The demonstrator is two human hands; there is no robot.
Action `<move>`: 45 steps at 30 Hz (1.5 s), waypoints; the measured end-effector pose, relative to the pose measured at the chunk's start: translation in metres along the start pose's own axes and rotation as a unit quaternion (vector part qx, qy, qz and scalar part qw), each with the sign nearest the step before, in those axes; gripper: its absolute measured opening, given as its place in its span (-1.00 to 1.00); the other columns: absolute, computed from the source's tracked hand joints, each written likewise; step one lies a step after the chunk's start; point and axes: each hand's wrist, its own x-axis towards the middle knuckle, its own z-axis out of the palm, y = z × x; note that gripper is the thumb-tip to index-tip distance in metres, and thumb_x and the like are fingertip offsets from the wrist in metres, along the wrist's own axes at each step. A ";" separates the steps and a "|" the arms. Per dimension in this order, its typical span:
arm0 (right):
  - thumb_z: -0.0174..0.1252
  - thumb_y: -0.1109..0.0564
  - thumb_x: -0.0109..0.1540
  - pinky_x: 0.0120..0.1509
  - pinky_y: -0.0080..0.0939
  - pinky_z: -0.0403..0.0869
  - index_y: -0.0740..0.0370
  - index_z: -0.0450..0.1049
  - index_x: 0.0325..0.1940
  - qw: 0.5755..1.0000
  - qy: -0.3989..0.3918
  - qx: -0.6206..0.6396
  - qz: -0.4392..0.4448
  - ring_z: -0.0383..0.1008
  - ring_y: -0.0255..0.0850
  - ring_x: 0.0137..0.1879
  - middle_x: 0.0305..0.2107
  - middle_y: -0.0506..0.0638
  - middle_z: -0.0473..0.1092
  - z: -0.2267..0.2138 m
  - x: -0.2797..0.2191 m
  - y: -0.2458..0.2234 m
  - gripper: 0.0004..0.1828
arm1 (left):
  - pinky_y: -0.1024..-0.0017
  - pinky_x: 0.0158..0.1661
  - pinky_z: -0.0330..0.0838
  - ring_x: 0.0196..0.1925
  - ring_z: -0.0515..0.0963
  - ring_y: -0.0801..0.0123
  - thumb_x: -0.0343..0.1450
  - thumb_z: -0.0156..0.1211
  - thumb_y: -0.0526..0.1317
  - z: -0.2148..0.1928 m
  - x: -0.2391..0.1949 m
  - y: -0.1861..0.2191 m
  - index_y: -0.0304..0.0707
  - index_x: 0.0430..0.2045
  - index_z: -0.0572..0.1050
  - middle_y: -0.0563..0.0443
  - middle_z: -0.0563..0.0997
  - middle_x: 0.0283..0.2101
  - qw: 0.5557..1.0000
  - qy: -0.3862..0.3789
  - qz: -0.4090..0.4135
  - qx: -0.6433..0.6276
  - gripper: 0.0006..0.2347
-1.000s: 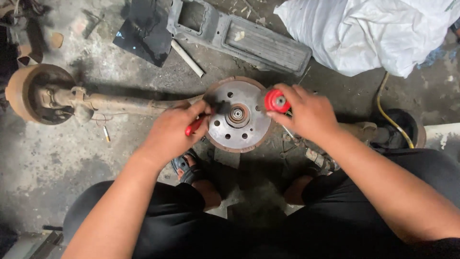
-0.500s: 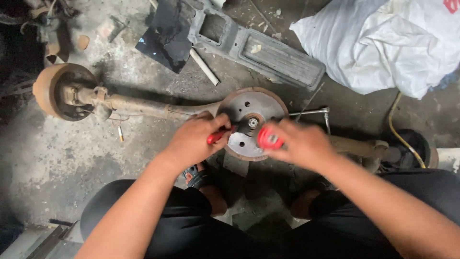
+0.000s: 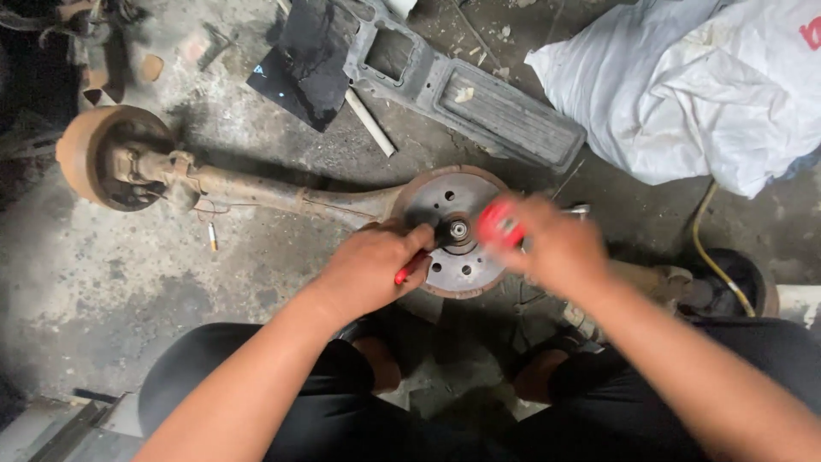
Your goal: The person cleans a rusty car axle and brake drum assembly using a wire brush and a red spray can. They scrub the surface of the metal part and spray it with a cleaning agent.
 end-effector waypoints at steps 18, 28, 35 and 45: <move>0.23 -0.50 0.07 -0.27 -0.07 0.61 -0.24 0.43 0.20 0.989 -0.121 0.017 -0.088 0.64 -0.07 -0.30 -0.22 -0.09 0.54 -0.014 -0.001 -0.020 -0.29 | 0.13 -0.13 0.54 -0.25 0.69 0.07 0.45 0.06 0.01 0.018 0.012 0.013 0.01 -0.11 0.46 -0.05 0.65 -0.50 0.993 0.106 -0.043 0.005 -0.76; 0.20 -0.43 0.11 -0.33 -0.06 0.58 -0.17 0.36 0.29 0.993 -0.035 0.024 -0.107 0.61 -0.06 -0.31 -0.20 -0.10 0.43 0.020 0.001 -0.016 -0.27 | 0.06 -0.22 0.54 -0.32 0.69 -0.10 0.39 0.13 -0.02 -0.003 0.004 0.007 -0.05 -0.04 0.42 -0.17 0.62 -0.49 0.998 0.014 -0.057 0.034 -0.69; 0.19 -0.39 0.10 -0.45 0.03 0.58 -0.14 0.30 0.36 0.993 -0.032 0.007 -0.115 0.58 -0.04 -0.32 -0.14 -0.05 0.39 0.050 -0.001 -0.023 -0.21 | 0.04 -0.24 0.57 -0.30 0.69 -0.14 0.40 0.14 -0.06 -0.028 0.003 0.001 -0.13 -0.05 0.53 -0.22 0.65 -0.47 0.996 -0.004 -0.078 -0.038 -0.71; -0.19 -0.49 0.30 -0.62 -0.29 0.46 -0.01 0.05 0.50 0.964 -0.256 0.072 -0.017 0.50 -0.24 -0.43 0.04 0.06 0.30 -0.002 0.029 -0.038 -0.17 | 0.05 -0.51 0.41 -0.45 0.57 -0.04 0.48 0.02 -0.05 -0.030 -0.006 -0.001 -0.04 -0.11 0.38 -0.07 0.54 -0.50 0.995 -0.044 -0.088 0.019 -0.80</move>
